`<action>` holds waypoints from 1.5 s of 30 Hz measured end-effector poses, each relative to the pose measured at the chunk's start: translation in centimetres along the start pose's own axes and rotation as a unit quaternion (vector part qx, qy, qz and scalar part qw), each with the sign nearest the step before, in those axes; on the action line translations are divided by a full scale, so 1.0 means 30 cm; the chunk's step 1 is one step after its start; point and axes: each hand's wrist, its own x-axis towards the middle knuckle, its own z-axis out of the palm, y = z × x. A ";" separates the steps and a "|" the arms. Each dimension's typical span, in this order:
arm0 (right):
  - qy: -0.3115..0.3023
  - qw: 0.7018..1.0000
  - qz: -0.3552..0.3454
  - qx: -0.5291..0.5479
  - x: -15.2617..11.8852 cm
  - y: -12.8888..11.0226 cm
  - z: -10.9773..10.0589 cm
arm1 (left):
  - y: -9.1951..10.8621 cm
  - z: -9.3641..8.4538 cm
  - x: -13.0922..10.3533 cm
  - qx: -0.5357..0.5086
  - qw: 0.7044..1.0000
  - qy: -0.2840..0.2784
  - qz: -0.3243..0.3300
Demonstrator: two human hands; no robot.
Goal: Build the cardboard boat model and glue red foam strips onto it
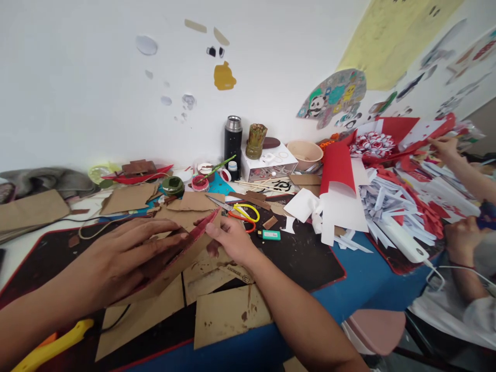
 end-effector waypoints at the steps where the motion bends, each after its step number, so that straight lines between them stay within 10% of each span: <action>1: 0.000 1.000 -0.001 0.003 0.001 0.002 0.000 | 0.002 0.003 -0.002 -0.003 1.000 -0.001 -0.008; 22: -0.018 1.000 -0.003 -0.010 -0.018 -0.016 0.027 | -0.031 -0.133 0.013 0.009 0.997 -0.075 0.001; 45: 0.006 0.970 -0.119 -0.212 -0.021 0.014 0.013 | 0.001 0.019 0.089 -0.014 0.995 -0.103 0.001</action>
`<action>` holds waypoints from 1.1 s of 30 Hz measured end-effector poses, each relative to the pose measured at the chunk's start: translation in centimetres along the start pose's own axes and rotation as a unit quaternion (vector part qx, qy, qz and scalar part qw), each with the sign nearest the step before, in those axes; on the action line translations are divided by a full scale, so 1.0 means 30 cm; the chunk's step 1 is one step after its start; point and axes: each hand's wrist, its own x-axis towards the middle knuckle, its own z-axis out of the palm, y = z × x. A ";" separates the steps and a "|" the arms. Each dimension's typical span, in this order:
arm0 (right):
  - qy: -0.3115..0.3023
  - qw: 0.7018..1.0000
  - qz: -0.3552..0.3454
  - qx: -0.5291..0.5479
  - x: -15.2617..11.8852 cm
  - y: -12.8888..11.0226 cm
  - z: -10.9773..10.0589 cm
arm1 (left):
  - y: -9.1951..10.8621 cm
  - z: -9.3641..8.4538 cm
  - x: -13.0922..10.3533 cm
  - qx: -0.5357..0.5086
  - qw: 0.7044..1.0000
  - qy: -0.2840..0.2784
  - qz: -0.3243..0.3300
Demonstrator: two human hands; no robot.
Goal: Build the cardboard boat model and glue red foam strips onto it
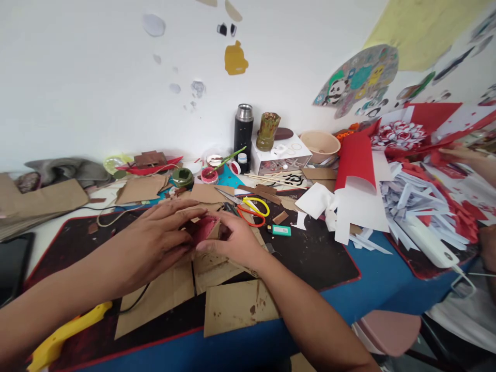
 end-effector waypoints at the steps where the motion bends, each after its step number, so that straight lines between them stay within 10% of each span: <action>1: 0.000 1.000 0.000 0.000 0.001 0.000 0.001 | 0.000 0.007 -0.003 0.002 1.000 0.008 -0.001; 20: -0.008 0.981 0.076 0.176 -0.006 -0.002 0.023 | 0.018 -0.026 -0.026 -0.016 0.998 0.038 -0.054; 33: -0.003 0.989 0.068 0.128 -0.003 0.010 0.024 | 0.025 0.061 -0.027 0.017 0.999 0.031 -0.032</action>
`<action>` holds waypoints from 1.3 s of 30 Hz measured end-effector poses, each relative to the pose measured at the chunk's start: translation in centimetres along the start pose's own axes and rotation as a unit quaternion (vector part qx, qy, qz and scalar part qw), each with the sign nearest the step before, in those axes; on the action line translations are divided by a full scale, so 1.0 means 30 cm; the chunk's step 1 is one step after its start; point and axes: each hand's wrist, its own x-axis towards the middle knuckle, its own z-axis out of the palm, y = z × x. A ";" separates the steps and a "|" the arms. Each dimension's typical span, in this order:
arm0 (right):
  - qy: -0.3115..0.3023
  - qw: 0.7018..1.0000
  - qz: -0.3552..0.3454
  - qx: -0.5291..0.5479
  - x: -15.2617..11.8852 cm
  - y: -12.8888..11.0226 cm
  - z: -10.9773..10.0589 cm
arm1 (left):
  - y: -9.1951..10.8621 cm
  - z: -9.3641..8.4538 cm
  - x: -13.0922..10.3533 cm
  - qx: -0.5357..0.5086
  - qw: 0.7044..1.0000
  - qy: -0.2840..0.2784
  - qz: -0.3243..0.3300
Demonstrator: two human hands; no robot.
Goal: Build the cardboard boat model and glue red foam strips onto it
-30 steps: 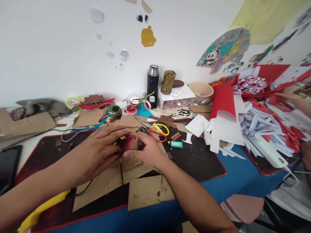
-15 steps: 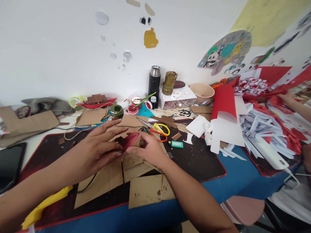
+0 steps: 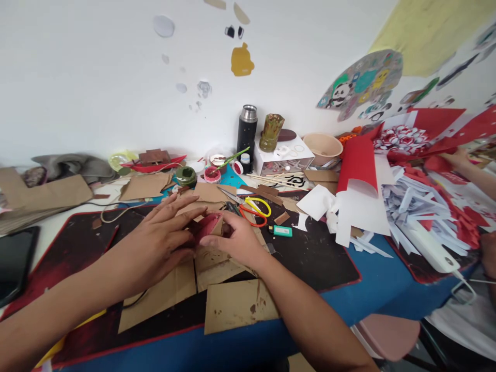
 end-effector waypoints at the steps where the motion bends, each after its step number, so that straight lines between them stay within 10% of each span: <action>1: 0.001 1.000 0.004 0.001 0.001 -0.001 0.000 | 0.001 0.006 0.001 0.000 1.000 -0.003 0.000; 11: -0.034 0.996 0.047 0.069 -0.006 -0.036 -0.005 | -0.042 -0.148 0.040 -0.105 0.985 -0.003 -0.134; 16: -0.036 0.999 0.003 0.012 -0.004 -0.022 -0.007 | -0.035 -0.163 0.087 -0.068 0.963 -0.127 -0.229; 24: -0.037 0.990 -0.085 -0.107 0.000 -0.020 -0.014 | 0.001 -0.197 0.228 -0.096 0.912 -0.329 -0.225; 39: -0.044 0.991 -0.032 -0.126 -0.007 -0.018 -0.011 | -0.017 -0.130 0.281 -0.129 0.901 -0.366 -0.194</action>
